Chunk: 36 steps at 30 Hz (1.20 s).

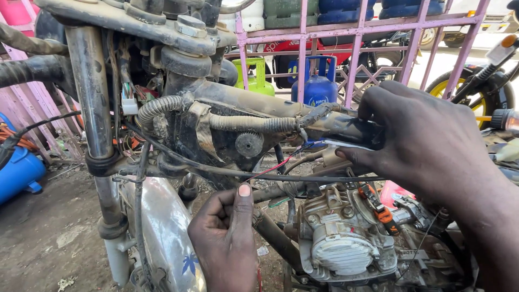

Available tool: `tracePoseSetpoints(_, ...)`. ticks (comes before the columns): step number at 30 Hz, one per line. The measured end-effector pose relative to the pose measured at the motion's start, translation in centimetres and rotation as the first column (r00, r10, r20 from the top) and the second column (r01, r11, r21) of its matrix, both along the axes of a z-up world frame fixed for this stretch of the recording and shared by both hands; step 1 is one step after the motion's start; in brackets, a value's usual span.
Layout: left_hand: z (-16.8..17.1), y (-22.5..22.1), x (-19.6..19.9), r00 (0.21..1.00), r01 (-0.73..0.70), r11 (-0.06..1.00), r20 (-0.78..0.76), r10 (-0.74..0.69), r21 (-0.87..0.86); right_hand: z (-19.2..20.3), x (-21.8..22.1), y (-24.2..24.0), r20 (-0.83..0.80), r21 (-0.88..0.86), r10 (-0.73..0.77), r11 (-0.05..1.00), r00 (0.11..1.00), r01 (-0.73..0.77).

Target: Stripping wire insulation, twisting wire ends together, and securing the connection with electrical tape on a motorcycle.

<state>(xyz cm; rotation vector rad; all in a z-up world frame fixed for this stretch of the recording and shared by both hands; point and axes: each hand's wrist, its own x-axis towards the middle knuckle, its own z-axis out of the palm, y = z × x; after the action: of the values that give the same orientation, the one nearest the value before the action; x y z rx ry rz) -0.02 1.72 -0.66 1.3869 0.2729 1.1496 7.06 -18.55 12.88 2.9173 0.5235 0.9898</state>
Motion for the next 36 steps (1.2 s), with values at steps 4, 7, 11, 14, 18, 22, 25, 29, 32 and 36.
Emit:
tracePoseSetpoints(4,0.1,0.3,0.2,0.999,-0.012,0.993,-0.036,0.008,-0.118,0.0,0.2,0.1,-0.001,0.048,-0.006,0.999,1.0,0.006)
tracePoseSetpoints(7,0.8,0.3,0.1,0.996,0.044,0.978,-0.071,-0.06,-0.206,0.1,0.2,0.2,-0.029,0.075,-0.028,0.997,0.999,0.03)
tracePoseSetpoints(11,0.0,0.6,0.6,0.977,0.199,0.957,-0.03,-0.21,-0.21,0.2,0.0,0.2,-0.054,0.099,-0.029,0.994,0.998,0.034)
tracePoseSetpoints(14,0.3,0.5,0.2,0.982,0.155,0.984,-0.093,-0.163,-0.092,0.3,0.0,0.2,-0.058,0.1,-0.034,0.994,0.998,0.04)
tracePoseSetpoints(18,0.3,0.4,-0.4,0.99,0.122,0.99,-0.077,-0.116,0.077,0.4,-0.2,0.4,-0.068,0.102,-0.037,0.994,0.997,0.044)
tracePoseSetpoints(22,0.0,0.4,0.2,0.948,0.306,0.945,0.129,-0.292,-0.111,0.3,0.0,0.3,-0.065,0.099,-0.041,0.994,0.997,0.047)
tracePoseSetpoints(25,-0.5,1.0,1.7,0.829,0.559,0.727,0.293,-0.477,-0.399,0.2,0.1,0.3,-0.064,0.11,-0.041,0.993,0.997,0.048)
tracePoseSetpoints(29,-0.7,1.5,3.0,0.7,0.711,0.495,0.437,-0.565,-0.499,0.0,0.6,0.1,-0.047,0.115,-0.009,0.993,0.999,0.014)
tracePoseSetpoints(32,0.2,1.3,3.2,0.676,0.728,0.444,0.433,-0.597,-0.523,0.2,0.0,0.5,-0.078,0.15,-0.029,0.988,0.996,0.041)
tracePoseSetpoints(36,1.6,0.6,2.7,0.715,0.678,0.436,0.392,-0.579,-0.592,0.0,0.2,0.5,-0.088,0.137,-0.066,0.988,0.994,0.078)
